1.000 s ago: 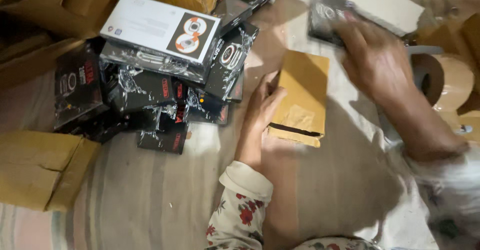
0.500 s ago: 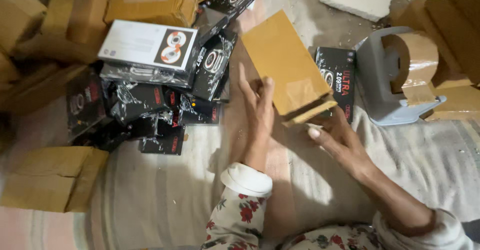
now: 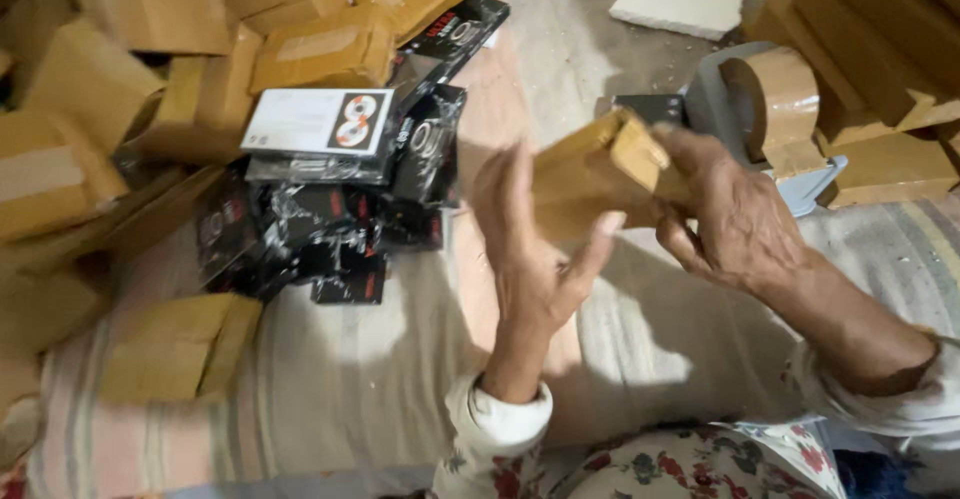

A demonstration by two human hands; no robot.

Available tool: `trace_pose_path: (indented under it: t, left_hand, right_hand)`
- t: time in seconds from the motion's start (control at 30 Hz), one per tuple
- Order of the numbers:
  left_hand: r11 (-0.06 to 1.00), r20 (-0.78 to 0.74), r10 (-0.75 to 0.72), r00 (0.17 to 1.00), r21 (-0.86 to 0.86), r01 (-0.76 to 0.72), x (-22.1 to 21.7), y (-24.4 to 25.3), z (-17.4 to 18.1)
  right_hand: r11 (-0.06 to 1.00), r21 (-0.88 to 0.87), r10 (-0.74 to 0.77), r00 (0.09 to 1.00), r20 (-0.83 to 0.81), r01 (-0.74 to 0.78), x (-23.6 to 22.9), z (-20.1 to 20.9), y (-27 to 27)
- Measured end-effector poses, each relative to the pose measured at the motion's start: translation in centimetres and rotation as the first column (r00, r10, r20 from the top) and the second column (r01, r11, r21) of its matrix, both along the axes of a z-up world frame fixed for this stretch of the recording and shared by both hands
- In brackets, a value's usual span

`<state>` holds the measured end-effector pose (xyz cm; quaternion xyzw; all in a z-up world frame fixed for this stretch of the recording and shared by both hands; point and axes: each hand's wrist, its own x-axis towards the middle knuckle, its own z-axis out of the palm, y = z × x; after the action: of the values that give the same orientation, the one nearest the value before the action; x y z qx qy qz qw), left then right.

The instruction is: The person packs small black product boxes into brown cardboard shipping boxes, folds the flaps, and seals them with packing tape. The person repeats this process for multiple units, placing each sealed box aside.

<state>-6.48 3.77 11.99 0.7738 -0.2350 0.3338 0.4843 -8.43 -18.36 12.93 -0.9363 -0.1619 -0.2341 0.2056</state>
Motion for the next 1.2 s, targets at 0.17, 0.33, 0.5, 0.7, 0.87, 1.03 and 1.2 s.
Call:
trace_pose_path:
  t: [0.17, 0.33, 0.5, 0.7, 0.87, 1.03, 1.2]
  left_hand:
    - [0.878, -0.227, -0.475, 0.85, -0.184, 0.441, 1.5, 0.0, 1.5]
    - [0.92, 0.018, -0.329, 0.944, -0.22, 0.324, -0.9, -1.5, -0.6]
    - [0.906, 0.048, -0.291, 0.956, -0.306, 0.291, -1.5, -1.3, -0.5]
    - [0.928, -0.096, -0.307, 0.947, -0.251, 0.276, -2.0, -0.5, -0.2]
    - [0.944, -0.05, -0.175, 0.983, -0.292, 0.153, -2.5, -0.5, -1.5]
    - [0.904, -0.044, -0.169, 0.985, -0.406, 0.137, -2.8, -0.9, -3.5]
    - [0.895, -0.01, -0.141, 0.99, -0.428, 0.123, -3.5, -0.8, -5.0]
  right_hand:
    - [0.988, 0.026, 0.148, 0.985, 0.09, -0.151, -0.6, 0.1, 1.0]
    - [0.825, 0.559, -0.022, 0.993, -0.114, 0.083, -1.2, -0.4, 2.0]
    - [0.187, 0.913, 0.387, 0.828, -0.407, 0.362, 0.8, 1.0, 2.6]
    - [0.311, 0.88, 0.469, 0.747, -0.471, 0.359, 3.6, 0.6, 2.6]
    - [0.398, 0.86, 0.363, 0.806, -0.466, 0.318, 4.9, -3.9, 0.6]
    - [0.965, 0.097, -0.213, 0.945, -0.247, 0.243, 5.8, -10.0, -2.2]
    - [0.918, -0.305, -0.293, 0.951, -0.095, 0.252, 9.6, -14.1, -3.1]
